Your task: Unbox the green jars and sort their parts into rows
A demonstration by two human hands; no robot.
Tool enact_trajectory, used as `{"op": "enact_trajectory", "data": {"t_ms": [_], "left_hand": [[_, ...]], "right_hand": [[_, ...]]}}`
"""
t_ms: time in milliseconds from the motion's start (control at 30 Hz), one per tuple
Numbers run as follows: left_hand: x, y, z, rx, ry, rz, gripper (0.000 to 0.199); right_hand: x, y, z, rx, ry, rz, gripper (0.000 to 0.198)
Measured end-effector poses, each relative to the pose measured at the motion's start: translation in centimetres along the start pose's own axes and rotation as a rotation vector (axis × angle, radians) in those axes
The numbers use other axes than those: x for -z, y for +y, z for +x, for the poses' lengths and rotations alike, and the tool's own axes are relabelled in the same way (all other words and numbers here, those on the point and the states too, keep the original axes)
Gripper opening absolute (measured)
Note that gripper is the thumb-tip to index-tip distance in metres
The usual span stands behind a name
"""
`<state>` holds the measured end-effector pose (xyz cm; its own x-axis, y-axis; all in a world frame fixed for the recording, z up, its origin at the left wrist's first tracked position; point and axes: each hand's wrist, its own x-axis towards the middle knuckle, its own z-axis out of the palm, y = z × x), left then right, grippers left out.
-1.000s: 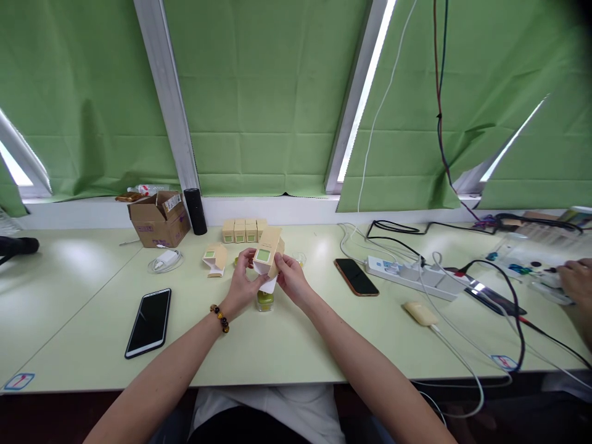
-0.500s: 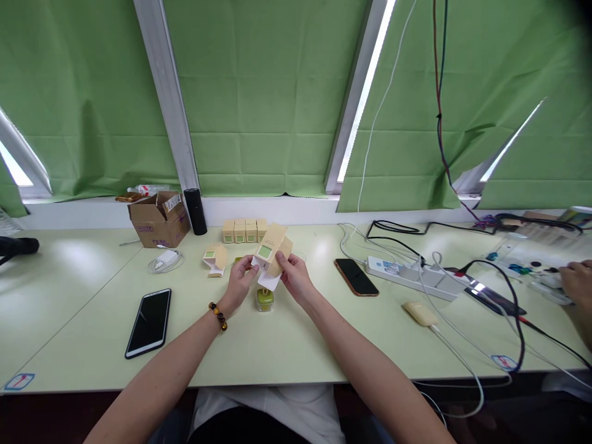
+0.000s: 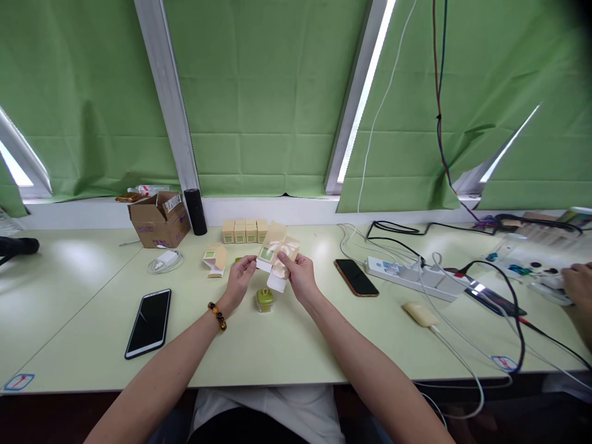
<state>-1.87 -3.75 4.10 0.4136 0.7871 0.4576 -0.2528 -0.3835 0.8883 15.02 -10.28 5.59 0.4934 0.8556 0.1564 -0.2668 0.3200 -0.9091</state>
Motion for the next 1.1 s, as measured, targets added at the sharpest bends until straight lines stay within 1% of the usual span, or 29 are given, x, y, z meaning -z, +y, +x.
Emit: {"op": "enact_trajectory", "data": {"t_ms": [267, 367, 567, 667, 767, 833, 900, 967, 1000, 1033, 1100], "left_hand": [[0.1, -0.5, 0.1, 0.019, 0.017, 0.021, 0.038], [0.2, -0.6, 0.1, 0.004, -0.007, 0.041, 0.038], [0.3, -0.7, 0.1, -0.034, -0.037, 0.175, 0.037], [0.2, -0.8, 0.3, -0.018, -0.004, 0.202, 0.036], [0.0, -1.1, 0.5, 0.013, 0.040, 0.126, 0.038], [0.1, -1.2, 0.5, -0.003, 0.097, 0.096, 0.037], [0.3, -1.1, 0.6, -0.085, 0.221, 0.189, 0.032], [0.8, -0.7, 0.6, -0.254, 0.376, 0.388, 0.024], [1.0, -0.5, 0.5, -0.362, 0.432, 0.496, 0.019], [1.3, -0.3, 0.5, -0.474, 0.462, 0.596, 0.014], [1.6, 0.1, 0.4, -0.672, 0.448, 0.764, 0.006]], "right_hand": [[0.0, 0.1, -0.2, -0.003, 0.017, 0.014, 0.047], [-0.1, 0.0, -0.3, -0.011, 0.012, 0.000, 0.048], [-0.3, 0.0, -0.5, -0.002, -0.084, -0.115, 0.051], [-0.5, 0.1, -0.6, 0.022, -0.127, -0.152, 0.053], [-0.6, 0.2, -0.6, 0.040, -0.191, -0.115, 0.054], [-0.6, 0.2, -0.6, 0.095, -0.184, -0.099, 0.055], [-0.5, 0.2, -0.6, 0.188, -0.112, -0.141, 0.054], [-0.5, 0.3, -0.7, 0.266, -0.075, -0.197, 0.046], [-0.5, 0.3, -0.9, 0.281, -0.104, -0.206, 0.042], [-0.6, 0.3, -1.0, 0.281, -0.160, -0.197, 0.039], [-0.9, 0.3, -1.5, 0.249, -0.300, -0.139, 0.039]]}}
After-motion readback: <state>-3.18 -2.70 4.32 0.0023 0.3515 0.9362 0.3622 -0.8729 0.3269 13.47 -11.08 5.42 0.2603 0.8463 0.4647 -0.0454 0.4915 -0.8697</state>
